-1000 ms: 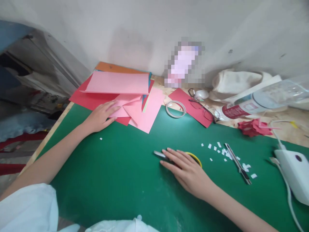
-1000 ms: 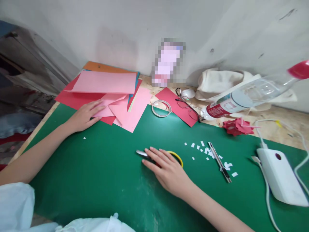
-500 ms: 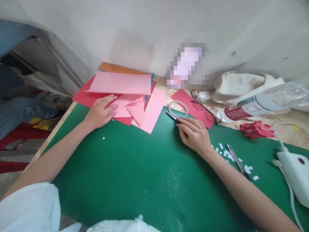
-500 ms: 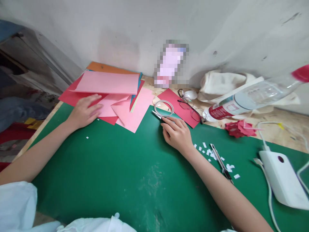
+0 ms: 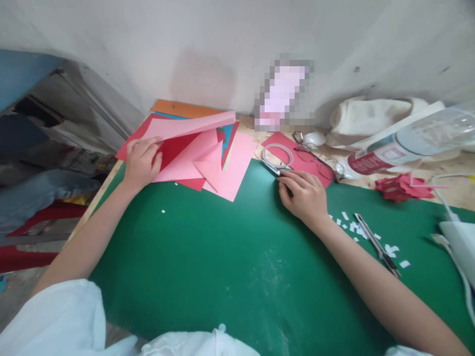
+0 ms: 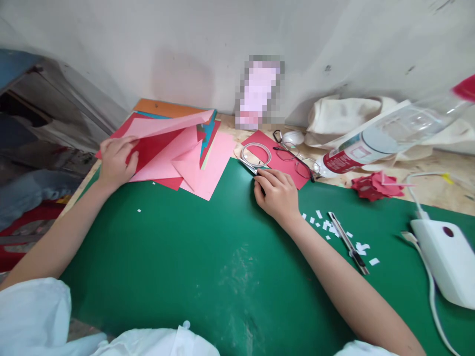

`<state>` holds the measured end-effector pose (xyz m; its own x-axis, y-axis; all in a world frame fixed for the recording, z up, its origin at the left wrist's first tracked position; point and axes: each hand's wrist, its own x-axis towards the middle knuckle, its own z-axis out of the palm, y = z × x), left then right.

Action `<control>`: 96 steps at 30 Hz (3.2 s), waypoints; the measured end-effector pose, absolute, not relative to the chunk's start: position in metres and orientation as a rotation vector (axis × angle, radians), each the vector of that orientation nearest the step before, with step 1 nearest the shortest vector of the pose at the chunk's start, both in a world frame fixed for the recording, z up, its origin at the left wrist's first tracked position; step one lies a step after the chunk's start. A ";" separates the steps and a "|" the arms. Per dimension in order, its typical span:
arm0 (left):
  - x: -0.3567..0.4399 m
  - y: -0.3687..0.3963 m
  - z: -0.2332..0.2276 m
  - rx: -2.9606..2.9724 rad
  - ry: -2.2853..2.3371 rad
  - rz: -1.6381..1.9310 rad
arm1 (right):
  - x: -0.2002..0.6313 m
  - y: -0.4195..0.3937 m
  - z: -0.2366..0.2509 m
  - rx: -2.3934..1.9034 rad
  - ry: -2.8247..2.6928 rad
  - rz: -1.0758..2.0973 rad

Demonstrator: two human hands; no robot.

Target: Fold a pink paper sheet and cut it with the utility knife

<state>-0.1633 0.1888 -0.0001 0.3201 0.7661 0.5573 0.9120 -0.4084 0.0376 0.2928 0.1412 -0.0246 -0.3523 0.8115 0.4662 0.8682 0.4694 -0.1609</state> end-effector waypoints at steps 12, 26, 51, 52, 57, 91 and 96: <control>-0.095 0.133 0.011 -2.507 -0.655 -0.461 | 0.292 0.130 -0.024 -1.305 -1.953 -0.317; -0.138 0.152 0.003 -2.627 -1.689 -0.075 | 0.271 0.127 -0.027 -0.937 -2.139 -0.355; -0.154 0.158 -0.003 -2.428 -1.096 -0.341 | 0.117 0.161 -0.028 -0.643 -2.317 -0.388; -0.152 0.157 -0.001 -2.437 -1.067 -0.340 | 0.117 0.160 -0.028 -0.650 -2.307 -0.362; -0.147 0.155 -0.002 -2.456 -1.041 -0.320 | 0.107 0.159 -0.033 -0.568 -2.402 -0.269; -0.216 0.179 -0.011 -1.638 -2.066 -1.364 | 0.117 0.169 -0.026 -0.937 -1.977 0.346; -0.206 0.178 0.010 -1.807 -2.026 -1.504 | 0.115 0.168 -0.021 -1.032 -2.216 0.298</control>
<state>-0.2056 0.1783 0.0100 -0.3218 0.7413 0.5890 0.7784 -0.1470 0.6103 0.1149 0.1677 -0.0213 -0.4657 0.7467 0.4750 0.5944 0.6615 -0.4572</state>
